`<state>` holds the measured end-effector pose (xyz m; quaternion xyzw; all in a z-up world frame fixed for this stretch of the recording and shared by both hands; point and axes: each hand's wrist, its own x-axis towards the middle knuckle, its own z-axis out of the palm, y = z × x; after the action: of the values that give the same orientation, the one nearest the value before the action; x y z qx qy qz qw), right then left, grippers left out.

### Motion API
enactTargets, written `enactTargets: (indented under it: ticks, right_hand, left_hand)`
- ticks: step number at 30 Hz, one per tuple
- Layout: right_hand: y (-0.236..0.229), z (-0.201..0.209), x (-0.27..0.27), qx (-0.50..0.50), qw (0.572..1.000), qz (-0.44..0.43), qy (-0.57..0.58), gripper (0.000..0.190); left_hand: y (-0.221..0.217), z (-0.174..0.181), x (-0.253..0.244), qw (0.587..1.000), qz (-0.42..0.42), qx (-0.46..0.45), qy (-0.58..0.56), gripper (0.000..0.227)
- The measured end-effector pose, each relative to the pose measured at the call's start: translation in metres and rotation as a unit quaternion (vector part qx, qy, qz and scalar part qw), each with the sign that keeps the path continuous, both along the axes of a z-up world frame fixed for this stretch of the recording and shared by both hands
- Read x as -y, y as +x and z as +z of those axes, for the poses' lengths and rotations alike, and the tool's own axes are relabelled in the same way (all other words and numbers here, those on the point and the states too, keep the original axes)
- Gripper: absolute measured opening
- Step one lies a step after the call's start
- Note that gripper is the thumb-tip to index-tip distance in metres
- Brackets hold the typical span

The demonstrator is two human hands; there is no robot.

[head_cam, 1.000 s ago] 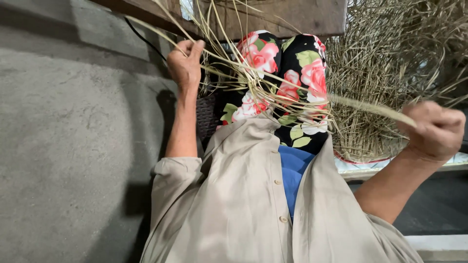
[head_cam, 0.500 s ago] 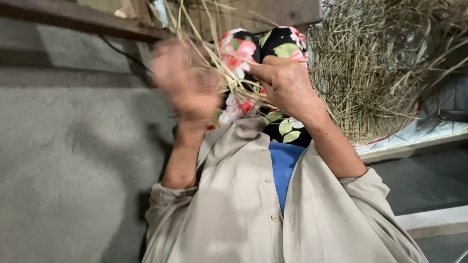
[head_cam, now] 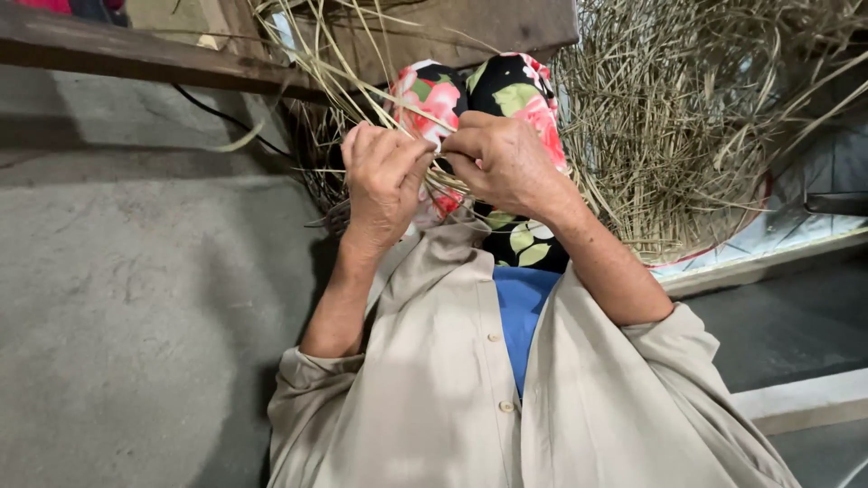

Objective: Braiding long strands of dried straw or grass to create a woven product.

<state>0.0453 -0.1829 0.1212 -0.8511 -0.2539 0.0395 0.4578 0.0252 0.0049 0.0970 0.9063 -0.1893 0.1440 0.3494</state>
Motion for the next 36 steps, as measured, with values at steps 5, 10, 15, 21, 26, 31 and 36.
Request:
enactTargets:
  ticks: [5, 10, 15, 21, 26, 31, 36]
  right_hand:
    - [0.000, -0.003, -0.007, 0.042, 0.998, -0.027, 0.030, 0.004]
    - [0.009, -0.028, 0.002, 0.118, 0.989, -0.070, -0.047, 0.003]
    - [0.047, -0.112, 0.072, 0.201, 0.954, -0.147, -0.164, 0.007]
    - [0.071, -0.131, 0.155, 0.267, 0.856, -0.279, -0.345, 0.013]
    - [0.040, -0.040, 0.070, 0.344, 0.886, -0.288, -0.121, 0.049]
    - [-0.035, -0.055, -0.021, 0.241, 0.969, -0.021, -0.057, 0.025]
    - [-0.056, -0.058, -0.042, 0.199, 0.980, -0.025, -0.020, 0.023]
  left_hand:
    - [0.004, 0.021, 0.003, 0.994, -0.054, -0.026, -0.089, 0.016]
    - [-0.001, 0.013, -0.002, 0.987, -0.053, -0.076, -0.130, 0.012]
    - [-0.010, 0.003, -0.027, 0.972, -0.038, -0.134, -0.191, 0.010]
    - [-0.018, 0.000, -0.042, 0.958, -0.021, -0.191, -0.214, 0.007]
    - [-0.011, 0.001, -0.027, 0.952, 0.000, -0.242, -0.187, 0.007]
    - [-0.012, -0.048, -0.031, 0.941, 0.020, -0.245, -0.233, 0.006]
    - [-0.020, -0.058, -0.035, 0.926, 0.044, -0.283, -0.246, 0.008]
